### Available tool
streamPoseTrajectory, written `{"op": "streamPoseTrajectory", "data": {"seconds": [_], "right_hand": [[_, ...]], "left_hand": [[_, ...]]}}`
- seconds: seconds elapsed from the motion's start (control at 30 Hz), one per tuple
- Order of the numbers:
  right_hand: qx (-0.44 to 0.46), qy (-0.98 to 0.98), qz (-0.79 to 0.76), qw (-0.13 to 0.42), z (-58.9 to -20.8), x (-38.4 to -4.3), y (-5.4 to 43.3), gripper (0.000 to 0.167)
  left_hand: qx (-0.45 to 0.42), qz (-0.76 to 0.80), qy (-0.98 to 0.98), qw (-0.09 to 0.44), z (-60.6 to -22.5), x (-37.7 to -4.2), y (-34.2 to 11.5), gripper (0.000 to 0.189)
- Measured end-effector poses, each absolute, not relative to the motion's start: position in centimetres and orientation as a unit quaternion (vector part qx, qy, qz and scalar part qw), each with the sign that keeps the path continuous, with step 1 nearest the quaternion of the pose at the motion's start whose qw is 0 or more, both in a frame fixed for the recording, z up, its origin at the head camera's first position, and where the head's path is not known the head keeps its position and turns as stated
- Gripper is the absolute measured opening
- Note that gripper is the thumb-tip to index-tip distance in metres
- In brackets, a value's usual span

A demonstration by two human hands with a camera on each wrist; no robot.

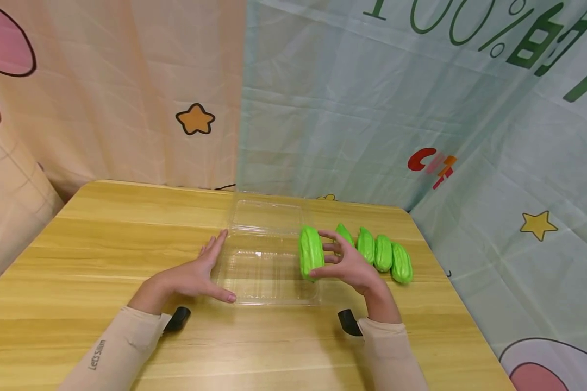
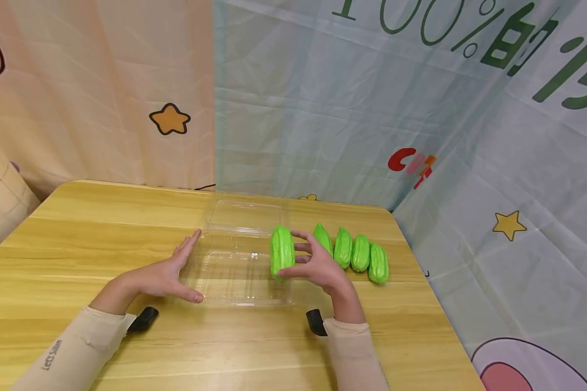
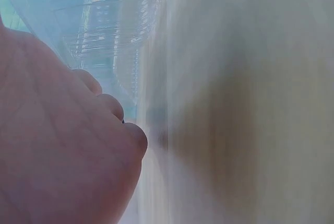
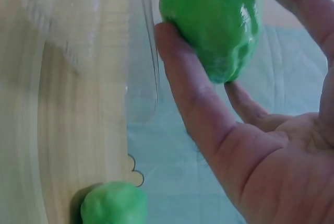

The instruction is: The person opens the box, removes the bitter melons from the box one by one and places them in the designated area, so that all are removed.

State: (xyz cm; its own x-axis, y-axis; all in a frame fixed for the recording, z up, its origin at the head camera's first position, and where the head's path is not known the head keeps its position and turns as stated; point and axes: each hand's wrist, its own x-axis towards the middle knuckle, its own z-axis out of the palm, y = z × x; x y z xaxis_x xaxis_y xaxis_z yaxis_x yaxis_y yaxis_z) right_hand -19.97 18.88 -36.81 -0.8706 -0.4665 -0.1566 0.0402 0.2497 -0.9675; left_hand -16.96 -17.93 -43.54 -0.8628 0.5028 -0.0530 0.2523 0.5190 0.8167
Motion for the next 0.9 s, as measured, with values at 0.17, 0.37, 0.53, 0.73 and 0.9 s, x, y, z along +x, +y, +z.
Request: {"op": "streamPoseTrajectory", "data": {"seconds": [0.17, 0.37, 0.53, 0.73, 0.9], "right_hand": [[-0.135, 0.778, -0.576, 0.212, -36.9, -19.8, 20.6, 0.099], [-0.14, 0.774, -0.58, 0.214, -37.8, -19.9, 22.8, 0.1], [-0.14, 0.782, -0.568, 0.216, -38.6, -19.5, 24.6, 0.1], [-0.129, 0.793, -0.552, 0.224, -39.7, -18.6, 26.4, 0.099], [-0.142, 0.78, -0.554, 0.253, -40.5, -18.3, 27.4, 0.098]], "left_hand": [[0.219, 0.442, 0.858, 0.145, -43.5, -16.9, -17.9, 0.144], [0.221, 0.442, 0.857, 0.146, -43.4, -16.9, -17.9, 0.144], [0.218, 0.439, 0.859, 0.147, -43.6, -17.0, -17.9, 0.144], [0.215, 0.437, 0.86, 0.151, -43.6, -17.0, -17.8, 0.143], [0.217, 0.441, 0.859, 0.146, -43.5, -16.9, -17.9, 0.143]]}}
